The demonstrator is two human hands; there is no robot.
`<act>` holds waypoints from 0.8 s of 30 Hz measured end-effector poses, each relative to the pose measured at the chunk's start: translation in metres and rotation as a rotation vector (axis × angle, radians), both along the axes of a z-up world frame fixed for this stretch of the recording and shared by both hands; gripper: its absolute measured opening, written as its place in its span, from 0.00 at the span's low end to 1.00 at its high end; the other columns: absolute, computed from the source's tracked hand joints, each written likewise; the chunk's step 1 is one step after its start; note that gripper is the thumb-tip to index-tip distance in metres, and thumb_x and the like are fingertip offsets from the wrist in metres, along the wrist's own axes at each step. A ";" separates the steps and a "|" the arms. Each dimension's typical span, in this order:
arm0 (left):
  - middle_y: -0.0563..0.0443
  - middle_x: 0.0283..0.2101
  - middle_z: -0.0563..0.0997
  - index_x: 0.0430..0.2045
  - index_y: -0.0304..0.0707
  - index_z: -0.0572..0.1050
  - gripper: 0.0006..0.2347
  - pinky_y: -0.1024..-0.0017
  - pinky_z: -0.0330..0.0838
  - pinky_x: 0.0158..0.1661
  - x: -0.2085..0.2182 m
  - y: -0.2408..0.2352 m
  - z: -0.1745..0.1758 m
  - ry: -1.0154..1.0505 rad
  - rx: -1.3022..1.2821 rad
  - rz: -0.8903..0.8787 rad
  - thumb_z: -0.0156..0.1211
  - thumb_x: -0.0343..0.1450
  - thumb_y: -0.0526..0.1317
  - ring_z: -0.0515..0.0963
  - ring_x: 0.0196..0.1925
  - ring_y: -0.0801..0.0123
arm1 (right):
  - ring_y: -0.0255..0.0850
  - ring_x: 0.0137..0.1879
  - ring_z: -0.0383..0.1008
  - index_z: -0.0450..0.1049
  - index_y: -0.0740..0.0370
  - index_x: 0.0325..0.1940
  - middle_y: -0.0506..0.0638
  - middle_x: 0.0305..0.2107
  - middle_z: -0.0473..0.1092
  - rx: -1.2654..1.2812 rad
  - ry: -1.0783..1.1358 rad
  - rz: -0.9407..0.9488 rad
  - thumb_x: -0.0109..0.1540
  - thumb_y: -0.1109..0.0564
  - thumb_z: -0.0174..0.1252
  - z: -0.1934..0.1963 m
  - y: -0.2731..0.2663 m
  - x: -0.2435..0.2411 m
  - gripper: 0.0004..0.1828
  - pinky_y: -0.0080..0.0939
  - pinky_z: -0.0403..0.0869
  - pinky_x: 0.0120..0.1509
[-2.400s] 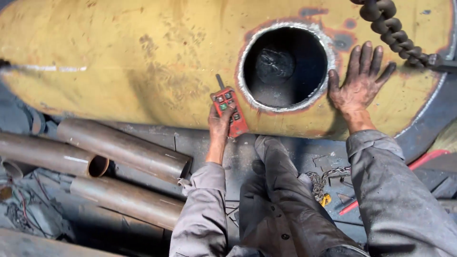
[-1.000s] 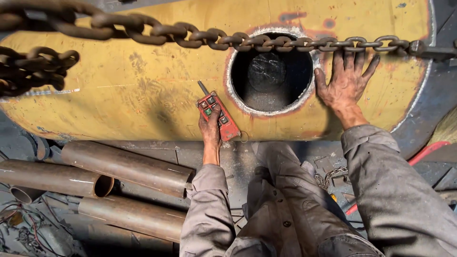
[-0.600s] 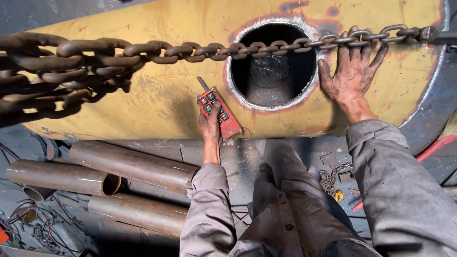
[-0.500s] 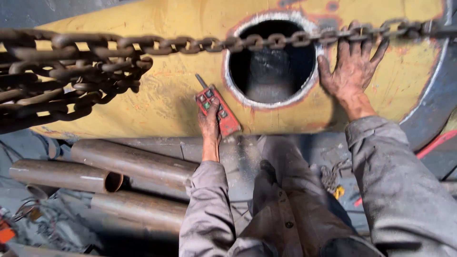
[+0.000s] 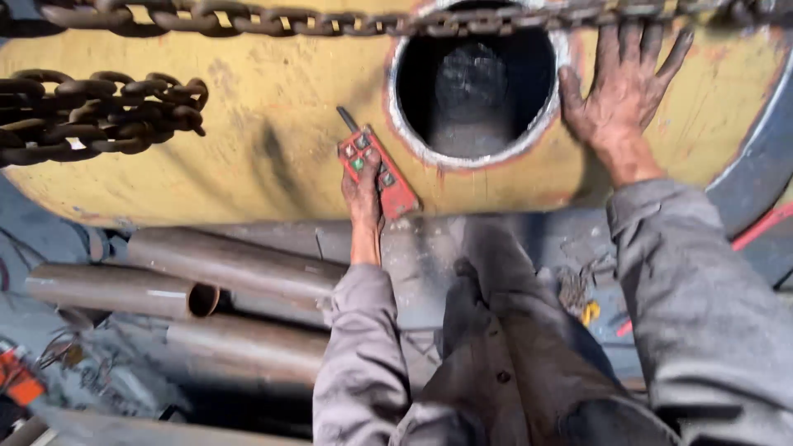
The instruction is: The person maneuvers a large metal cylinder using a control pendant to operate a crane and uses a metal rod to reach inside the object. The person handles the pendant to rotate the suspended cylinder and uses the rod to pry at the interior surface.
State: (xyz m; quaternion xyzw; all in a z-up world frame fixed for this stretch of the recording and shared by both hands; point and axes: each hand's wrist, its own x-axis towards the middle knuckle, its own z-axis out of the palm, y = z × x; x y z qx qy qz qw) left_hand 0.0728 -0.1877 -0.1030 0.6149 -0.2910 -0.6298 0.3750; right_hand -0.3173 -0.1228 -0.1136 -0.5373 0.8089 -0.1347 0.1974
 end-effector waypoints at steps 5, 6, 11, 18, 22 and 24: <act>0.51 0.47 0.81 0.54 0.32 0.75 0.20 0.69 0.75 0.48 -0.009 -0.004 0.015 -0.080 0.015 0.001 0.66 0.71 0.44 0.79 0.46 0.69 | 0.72 0.82 0.42 0.59 0.73 0.76 0.70 0.76 0.54 -0.015 0.060 0.017 0.73 0.33 0.48 0.006 -0.004 0.002 0.43 0.78 0.27 0.78; 0.51 0.47 0.81 0.54 0.32 0.75 0.20 0.69 0.75 0.48 -0.012 -0.007 0.017 -0.100 0.013 -0.004 0.66 0.71 0.44 0.79 0.46 0.69 | 0.71 0.82 0.43 0.60 0.72 0.75 0.70 0.74 0.54 0.046 0.065 -0.008 0.72 0.33 0.49 0.006 -0.006 0.000 0.42 0.77 0.28 0.80; 0.49 0.49 0.81 0.55 0.33 0.73 0.20 0.69 0.75 0.50 -0.009 -0.002 0.016 -0.053 0.021 0.006 0.66 0.71 0.44 0.80 0.48 0.69 | 0.70 0.82 0.43 0.57 0.70 0.79 0.68 0.74 0.54 -0.080 0.027 0.033 0.71 0.37 0.48 -0.003 0.002 0.000 0.42 0.78 0.29 0.78; 0.46 0.51 0.79 0.58 0.30 0.72 0.25 0.62 0.74 0.51 -0.001 0.054 0.019 0.005 0.046 0.020 0.68 0.70 0.47 0.78 0.50 0.64 | 0.69 0.81 0.43 0.61 0.67 0.77 0.67 0.76 0.56 -0.126 0.063 0.033 0.72 0.36 0.52 0.002 0.001 0.000 0.39 0.78 0.29 0.78; 0.55 0.55 0.77 0.61 0.43 0.68 0.28 0.65 0.74 0.49 0.005 0.147 0.026 -0.008 0.218 0.081 0.66 0.67 0.52 0.77 0.54 0.67 | 0.70 0.80 0.42 0.62 0.67 0.76 0.68 0.72 0.55 -0.183 -0.015 0.014 0.69 0.39 0.52 0.017 -0.005 0.003 0.38 0.79 0.29 0.76; 0.51 0.49 0.78 0.59 0.40 0.72 0.26 0.66 0.76 0.44 0.001 0.198 0.025 0.000 0.377 0.168 0.67 0.68 0.51 0.77 0.48 0.66 | 0.73 0.76 0.42 0.62 0.67 0.75 0.70 0.71 0.54 -0.266 -0.121 -0.014 0.68 0.38 0.52 0.023 -0.005 0.005 0.39 0.82 0.28 0.71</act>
